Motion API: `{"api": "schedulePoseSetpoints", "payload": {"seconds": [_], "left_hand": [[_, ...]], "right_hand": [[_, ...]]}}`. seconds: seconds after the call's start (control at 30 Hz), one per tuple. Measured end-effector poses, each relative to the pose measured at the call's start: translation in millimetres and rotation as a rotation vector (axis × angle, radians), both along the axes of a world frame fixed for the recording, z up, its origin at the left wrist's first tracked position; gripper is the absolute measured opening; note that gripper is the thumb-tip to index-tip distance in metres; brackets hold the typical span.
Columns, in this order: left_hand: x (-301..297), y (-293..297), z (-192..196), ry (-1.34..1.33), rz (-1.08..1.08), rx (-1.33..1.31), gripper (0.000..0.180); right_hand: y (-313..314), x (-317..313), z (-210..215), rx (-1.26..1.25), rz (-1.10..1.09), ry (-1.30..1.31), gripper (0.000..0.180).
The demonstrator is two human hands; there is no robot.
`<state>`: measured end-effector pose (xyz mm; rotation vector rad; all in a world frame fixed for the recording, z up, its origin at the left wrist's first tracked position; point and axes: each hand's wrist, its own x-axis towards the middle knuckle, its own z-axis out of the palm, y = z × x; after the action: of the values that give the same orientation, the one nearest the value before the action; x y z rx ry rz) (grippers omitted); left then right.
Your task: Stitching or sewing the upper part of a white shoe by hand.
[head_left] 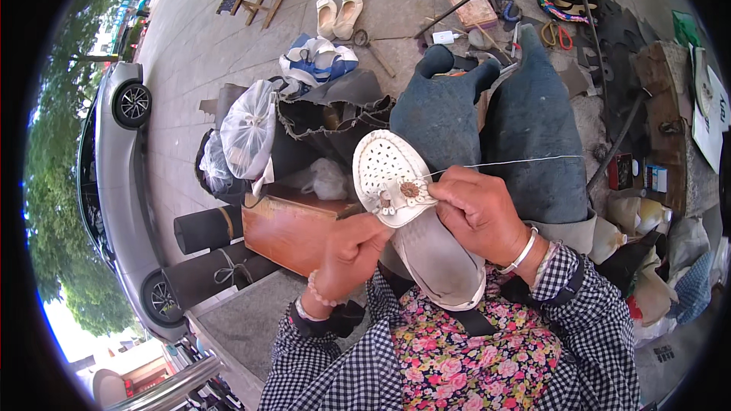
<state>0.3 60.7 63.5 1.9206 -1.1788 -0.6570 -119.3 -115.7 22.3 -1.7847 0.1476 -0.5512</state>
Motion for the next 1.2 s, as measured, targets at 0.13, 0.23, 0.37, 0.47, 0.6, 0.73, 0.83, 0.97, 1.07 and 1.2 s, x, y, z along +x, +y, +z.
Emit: {"api": "schedulePoseSetpoints", "payload": {"seconds": [0.13,0.23,0.37,0.47,0.6,0.73,0.83,0.97,1.07,1.2], "left_hand": [[2,1,-2,0.067,0.026,0.009,0.019],[-10,-6,-6,-0.330,-0.011,-0.047,0.018],[-11,-3,-8,-0.330,0.009,-0.045,0.018],[-1,6,-9,-0.007,0.056,-0.038,0.017],[-1,9,-17,0.235,0.133,-0.005,0.016],[2,12,-29,0.149,0.090,-0.090,0.014],[2,13,-34,0.095,0.066,-0.103,0.014],[1,15,-35,0.189,0.119,-0.072,0.013],[1,13,-32,0.145,0.106,-0.072,0.014],[3,10,-27,-0.001,0.043,-0.071,0.016]], "right_hand": [[-1,5,-1,-0.007,-0.009,-0.022,0.021],[-2,4,-4,-0.038,-0.033,-0.025,0.021],[0,2,2,-0.094,-0.022,0.003,0.021],[3,0,7,-0.192,-0.022,0.040,0.018],[8,0,14,-0.342,-0.042,0.090,0.018],[10,0,16,-0.412,-0.026,0.083,0.021],[11,0,16,-0.405,-0.030,0.094,0.021],[10,-1,16,-0.426,-0.023,0.114,0.021],[10,-1,14,-0.439,-0.028,0.115,0.021],[9,0,11,-0.431,-0.092,0.113,0.020]]}}
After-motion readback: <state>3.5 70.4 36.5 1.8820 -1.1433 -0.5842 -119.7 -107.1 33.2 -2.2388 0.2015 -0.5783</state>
